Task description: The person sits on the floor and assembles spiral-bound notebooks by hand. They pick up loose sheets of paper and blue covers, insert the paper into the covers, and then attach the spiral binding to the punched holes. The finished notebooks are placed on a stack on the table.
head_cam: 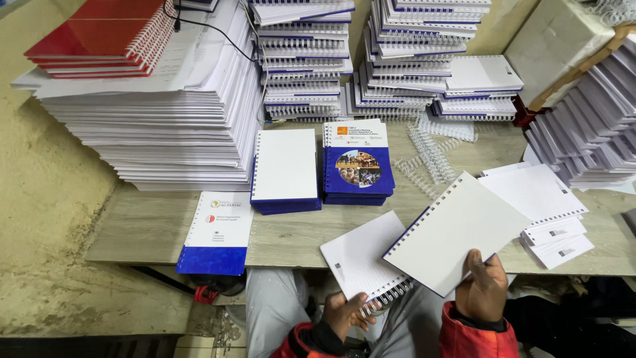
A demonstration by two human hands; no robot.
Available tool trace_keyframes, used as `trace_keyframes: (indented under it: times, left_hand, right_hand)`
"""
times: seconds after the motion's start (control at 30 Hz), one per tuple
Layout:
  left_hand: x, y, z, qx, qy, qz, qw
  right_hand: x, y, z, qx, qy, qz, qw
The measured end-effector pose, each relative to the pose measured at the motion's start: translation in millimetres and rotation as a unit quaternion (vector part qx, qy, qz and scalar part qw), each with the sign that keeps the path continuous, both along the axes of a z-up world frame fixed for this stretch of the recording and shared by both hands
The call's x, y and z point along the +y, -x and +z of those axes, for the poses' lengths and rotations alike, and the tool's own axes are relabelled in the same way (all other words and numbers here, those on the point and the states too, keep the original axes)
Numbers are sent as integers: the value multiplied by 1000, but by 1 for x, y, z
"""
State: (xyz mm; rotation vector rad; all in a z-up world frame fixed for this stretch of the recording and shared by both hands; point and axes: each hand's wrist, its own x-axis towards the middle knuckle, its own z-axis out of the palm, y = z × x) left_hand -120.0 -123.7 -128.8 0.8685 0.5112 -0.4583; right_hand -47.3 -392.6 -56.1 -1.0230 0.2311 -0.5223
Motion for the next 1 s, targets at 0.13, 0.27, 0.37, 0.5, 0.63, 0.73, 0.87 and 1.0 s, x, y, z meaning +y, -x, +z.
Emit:
trace_keyframes:
  times: [0.13, 0.27, 0.37, 0.5, 0.63, 0.73, 0.87, 1.0]
  left_hand:
    - [-20, 40, -33, 45, 111, 100, 988]
    - [-27, 22, -15, 80, 49, 158, 983]
    - [-30, 12, -16, 81, 31, 120, 989]
    - [-40, 5, -32, 37, 51, 85, 994]
    - [-40, 3, -42, 84, 44, 113, 989]
    - [-37, 2, -44, 81, 54, 79, 992]
    - [-39, 4, -34, 60, 26, 85, 994]
    - [-37, 4, -27, 46, 15, 82, 995]
  right_hand:
    - [-12, 33, 35, 54, 28, -16, 998]
    - [-31, 47, 3, 98, 83, 0, 992]
    - [-16, 59, -4, 140, 115, 29, 983]
    - [-7, 48, -36, 128, 110, 81, 982]
    - [-7, 43, -15, 195, 333, 66, 920]
    - [-11, 39, -11, 196, 346, 99, 912]
    - [-18, 34, -18, 195, 365, 103, 905]
    - [-23, 30, -32, 192, 452, 86, 867]
